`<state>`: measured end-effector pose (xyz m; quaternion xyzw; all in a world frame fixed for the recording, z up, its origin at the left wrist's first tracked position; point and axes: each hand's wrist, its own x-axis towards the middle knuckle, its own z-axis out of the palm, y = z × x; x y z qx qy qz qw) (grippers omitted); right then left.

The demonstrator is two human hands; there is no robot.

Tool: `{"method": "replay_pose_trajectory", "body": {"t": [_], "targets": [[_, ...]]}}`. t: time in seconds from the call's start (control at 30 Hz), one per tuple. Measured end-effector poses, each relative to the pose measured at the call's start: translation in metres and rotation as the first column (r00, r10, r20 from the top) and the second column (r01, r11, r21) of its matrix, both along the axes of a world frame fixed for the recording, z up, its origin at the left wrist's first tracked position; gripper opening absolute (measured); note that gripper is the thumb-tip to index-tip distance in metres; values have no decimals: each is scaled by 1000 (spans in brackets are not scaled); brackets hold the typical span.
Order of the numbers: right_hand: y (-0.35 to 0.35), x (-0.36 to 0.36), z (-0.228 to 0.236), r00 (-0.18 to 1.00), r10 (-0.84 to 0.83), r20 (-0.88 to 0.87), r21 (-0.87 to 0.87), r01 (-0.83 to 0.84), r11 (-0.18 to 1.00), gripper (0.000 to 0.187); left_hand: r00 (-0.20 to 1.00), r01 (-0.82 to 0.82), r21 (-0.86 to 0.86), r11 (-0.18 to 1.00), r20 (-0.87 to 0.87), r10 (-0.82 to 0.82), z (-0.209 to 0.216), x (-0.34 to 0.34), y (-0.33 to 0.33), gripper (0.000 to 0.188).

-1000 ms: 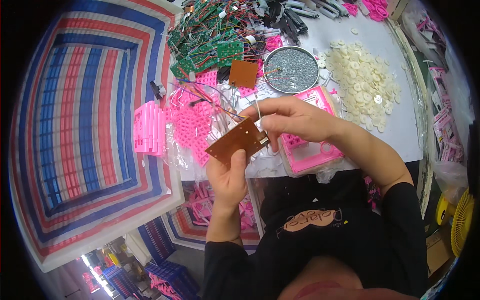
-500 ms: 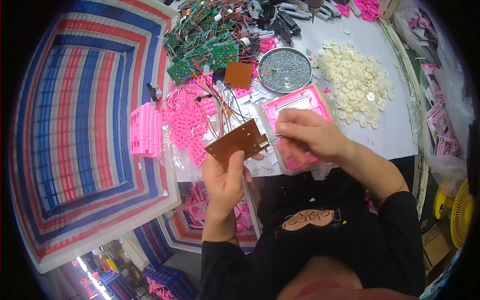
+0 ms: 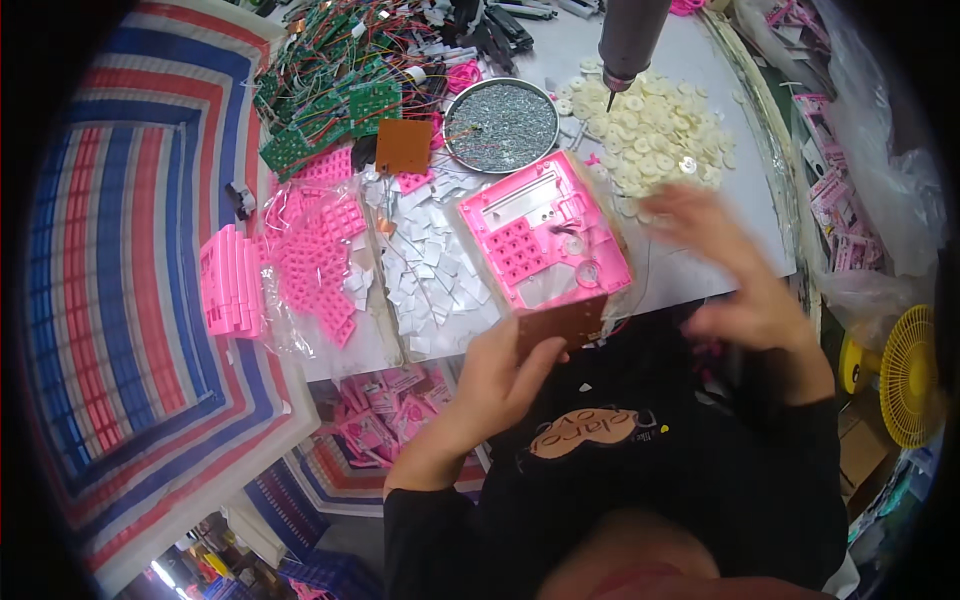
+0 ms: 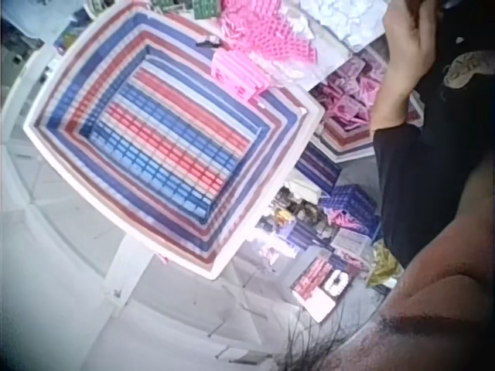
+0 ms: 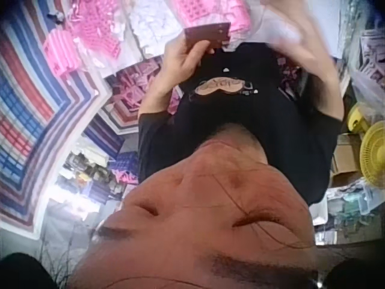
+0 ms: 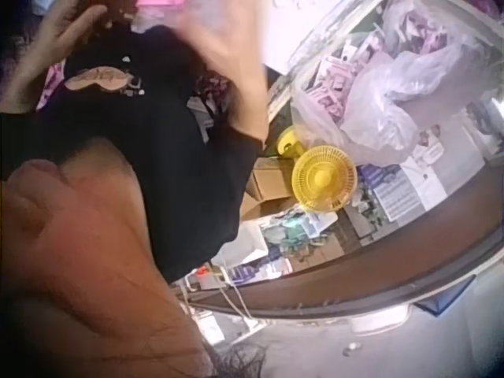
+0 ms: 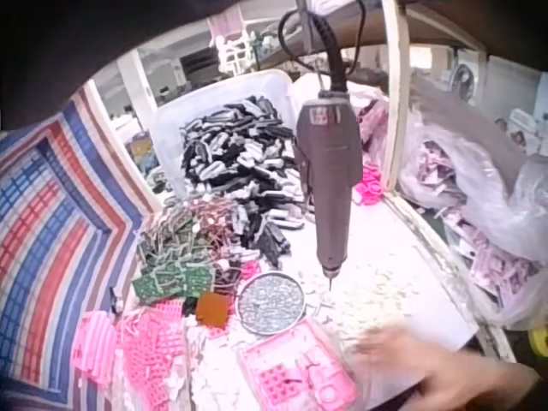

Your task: Assembling electronic components and circuit boards into a pink plastic toy casing using a hot glue gun.

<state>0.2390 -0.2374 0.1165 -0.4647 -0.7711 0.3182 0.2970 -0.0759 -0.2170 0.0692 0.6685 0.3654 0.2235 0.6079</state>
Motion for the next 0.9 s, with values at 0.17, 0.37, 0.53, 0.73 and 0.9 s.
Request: {"method": "replay_pose_trajectory", "body": {"t": [0.17, 0.37, 0.53, 0.73, 0.9], "targets": [[36, -61, -30, 917, 22, -398, -626, -288, 725, 31, 1000, 6, -266, 964, -24, -13, 2, 5, -17, 38], [89, -72, -59, 990, 82, -112, -286, -112, 952, 25, 824, 0, -811, 585, 331, 460, -33, -5, -31, 76], [117, -83, -77, 985, 161, -66, -202, -172, 964, 28, 875, -27, -688, 725, 334, 349, -34, -10, -32, 85], [117, -97, -80, 981, 101, 167, -50, -94, 994, 25, 989, -10, -101, 995, -149, -5, 5, -33, -26, 77], [116, -106, -77, 901, 116, 418, 97, -171, 980, 38, 918, 17, 564, 826, -335, 210, -7, -22, 19, 57]]}}
